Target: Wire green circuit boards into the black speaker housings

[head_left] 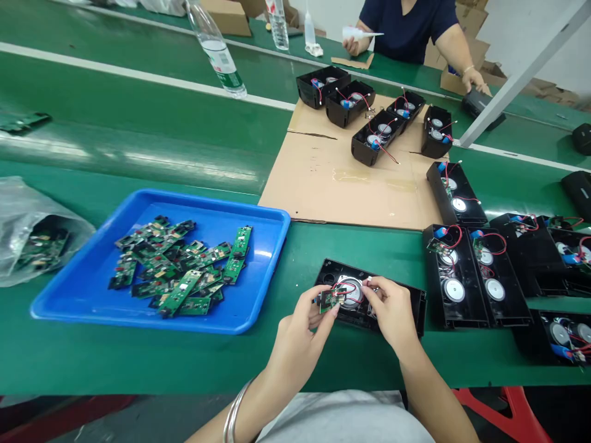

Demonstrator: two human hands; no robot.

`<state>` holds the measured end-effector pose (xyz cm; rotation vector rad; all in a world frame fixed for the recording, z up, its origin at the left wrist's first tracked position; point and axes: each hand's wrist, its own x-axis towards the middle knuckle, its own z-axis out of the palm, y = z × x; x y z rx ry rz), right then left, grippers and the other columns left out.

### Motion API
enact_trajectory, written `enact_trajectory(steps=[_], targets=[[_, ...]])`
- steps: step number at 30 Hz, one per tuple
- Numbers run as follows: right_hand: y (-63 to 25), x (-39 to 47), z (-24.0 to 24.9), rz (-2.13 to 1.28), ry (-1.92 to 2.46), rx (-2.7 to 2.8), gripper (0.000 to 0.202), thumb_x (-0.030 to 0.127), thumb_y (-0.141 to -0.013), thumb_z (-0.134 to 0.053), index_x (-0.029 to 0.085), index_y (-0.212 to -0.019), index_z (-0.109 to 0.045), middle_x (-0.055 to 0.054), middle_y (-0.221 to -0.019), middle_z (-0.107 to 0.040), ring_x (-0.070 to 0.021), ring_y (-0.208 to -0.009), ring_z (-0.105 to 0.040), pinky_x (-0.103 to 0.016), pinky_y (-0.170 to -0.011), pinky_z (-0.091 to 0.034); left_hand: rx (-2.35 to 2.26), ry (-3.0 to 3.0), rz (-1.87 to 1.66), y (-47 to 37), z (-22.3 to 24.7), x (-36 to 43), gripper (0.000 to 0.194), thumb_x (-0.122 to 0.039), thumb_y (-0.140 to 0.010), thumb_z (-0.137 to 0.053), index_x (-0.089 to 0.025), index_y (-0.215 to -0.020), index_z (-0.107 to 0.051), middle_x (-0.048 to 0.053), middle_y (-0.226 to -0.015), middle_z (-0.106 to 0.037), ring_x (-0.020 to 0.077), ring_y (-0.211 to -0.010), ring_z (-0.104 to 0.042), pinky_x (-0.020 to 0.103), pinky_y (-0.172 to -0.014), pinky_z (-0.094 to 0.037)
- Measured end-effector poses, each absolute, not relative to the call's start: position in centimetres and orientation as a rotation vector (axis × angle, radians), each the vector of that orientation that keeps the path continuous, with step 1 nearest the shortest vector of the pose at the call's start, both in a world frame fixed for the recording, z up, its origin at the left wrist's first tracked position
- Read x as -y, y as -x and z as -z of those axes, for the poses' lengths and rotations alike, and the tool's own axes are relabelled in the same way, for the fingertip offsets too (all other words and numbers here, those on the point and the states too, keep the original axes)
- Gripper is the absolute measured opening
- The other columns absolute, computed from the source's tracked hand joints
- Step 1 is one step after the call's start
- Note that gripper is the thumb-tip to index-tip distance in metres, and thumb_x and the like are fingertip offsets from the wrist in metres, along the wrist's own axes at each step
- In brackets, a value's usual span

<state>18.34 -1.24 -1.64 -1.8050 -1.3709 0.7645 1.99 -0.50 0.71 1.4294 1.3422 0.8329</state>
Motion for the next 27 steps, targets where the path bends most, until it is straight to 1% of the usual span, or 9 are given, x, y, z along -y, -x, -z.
enact_trajectory(steps=[2, 4, 7, 9, 11, 14, 17, 24, 27], targets=[[-19.0, 2.3, 1.6, -0.927, 1.697, 1.243, 0.017, 0.028, -0.081, -0.057, 0.017, -0.086, -0.068, -0.002, -0.064, -0.068, -0.0122, -0.039, -0.053, -0.024, -0.041, -0.045, -1.357, -1.468, -0.84, -2.2, -0.4, 0.5, 0.025, -0.026, -0.08, -0.054, -0.02, -0.104, -0.051, 0.002, -0.078, -0.076, 0.0204, -0.073, -0.074, 0.026, -0.061, -0.06], [-19.6, 3.5, 1.7, -0.987, 1.606, 1.17, 0.014, 0.028, -0.081, -0.06, 0.018, -0.086, -0.068, -0.003, -0.069, -0.07, -0.0103, -0.035, -0.05, -0.023, -0.036, -0.043, -1.366, -1.537, -0.834, -2.3, 0.0, 0.5, 0.024, -0.026, -0.081, -0.052, -0.021, -0.104, -0.052, 0.003, -0.082, -0.076, 0.0206, -0.074, -0.074, 0.027, -0.063, -0.06], [-19.7, 4.6, 1.6, -0.861, 1.5, 1.401, 0.016, 0.025, -0.086, -0.056, 0.018, -0.079, -0.069, -0.004, -0.072, -0.07, -0.0112, -0.043, -0.055, -0.024, -0.043, -0.048, -1.346, -1.644, -0.799, -2.6, 0.6, 0.6, 0.024, -0.026, -0.084, -0.049, -0.021, -0.107, -0.052, 0.003, -0.086, -0.076, 0.0212, -0.077, -0.073, 0.027, -0.064, -0.06], [-19.4, 4.7, 1.4, -0.752, 1.428, 1.627, 0.024, 0.023, -0.092, -0.048, 0.017, -0.085, -0.07, -0.006, -0.075, -0.067, -0.0139, -0.058, -0.06, -0.025, -0.053, -0.05, -1.323, -1.687, -0.775, -2.8, 0.9, 0.7, 0.026, -0.026, -0.085, -0.047, -0.021, -0.11, -0.051, 0.005, -0.091, -0.076, 0.0214, -0.08, -0.073, 0.027, -0.066, -0.06], [-18.9, 4.5, 1.2, -0.64, 1.441, 1.771, 0.03, 0.023, -0.095, -0.041, 0.014, -0.09, -0.069, -0.007, -0.073, -0.061, -0.0149, -0.064, -0.059, -0.026, -0.057, -0.048, -1.296, -1.719, -0.741, -2.9, 1.0, 0.7, 0.028, -0.026, -0.085, -0.047, -0.02, -0.112, -0.05, 0.005, -0.094, -0.076, 0.0213, -0.081, -0.073, 0.028, -0.067, -0.06], [-18.5, 4.2, 1.1, -0.478, 1.543, 1.903, 0.036, 0.023, -0.097, -0.035, 0.013, -0.086, -0.067, -0.005, -0.069, -0.054, -0.0136, -0.059, -0.053, -0.024, -0.051, -0.042, -1.268, -1.745, -0.696, -3.1, 0.8, 0.6, 0.029, -0.026, -0.085, -0.048, -0.019, -0.113, -0.05, 0.005, -0.088, -0.076, 0.0206, -0.076, -0.073, 0.027, -0.064, -0.06], [-18.4, 4.1, 1.3, -0.358, 1.571, 2.002, 0.038, 0.022, -0.098, -0.032, 0.014, -0.082, -0.066, -0.005, -0.07, -0.054, -0.0129, -0.058, -0.051, -0.023, -0.05, -0.039, -1.258, -1.71, -0.683, -3.1, 0.4, 0.4, 0.029, -0.026, -0.084, -0.049, -0.018, -0.112, -0.05, 0.005, -0.088, -0.076, 0.0202, -0.075, -0.073, 0.027, -0.065, -0.059], [-18.4, 4.2, 1.6, -0.272, 1.557, 2.017, 0.036, 0.02, -0.098, -0.032, 0.014, -0.081, -0.064, -0.004, -0.07, -0.055, -0.0124, -0.058, -0.051, -0.022, -0.053, -0.04, -1.231, -1.586, -0.632, -3.2, 0.0, 0.1, 0.031, -0.026, -0.082, -0.05, -0.02, -0.112, -0.05, 0.005, -0.09, -0.076, 0.0219, -0.08, -0.073, 0.03, -0.067, -0.06], [-18.3, 4.3, 1.8, -0.22, 1.562, 2.019, 0.036, 0.02, -0.098, -0.032, 0.015, -0.082, -0.064, -0.004, -0.069, -0.056, -0.0126, -0.057, -0.05, -0.024, -0.053, -0.04, -1.216, -1.556, -0.62, -3.3, -0.2, -0.3, 0.032, -0.027, -0.081, -0.05, -0.019, -0.112, -0.05, 0.005, -0.087, -0.076, 0.0212, -0.075, -0.073, 0.03, -0.066, -0.06]])
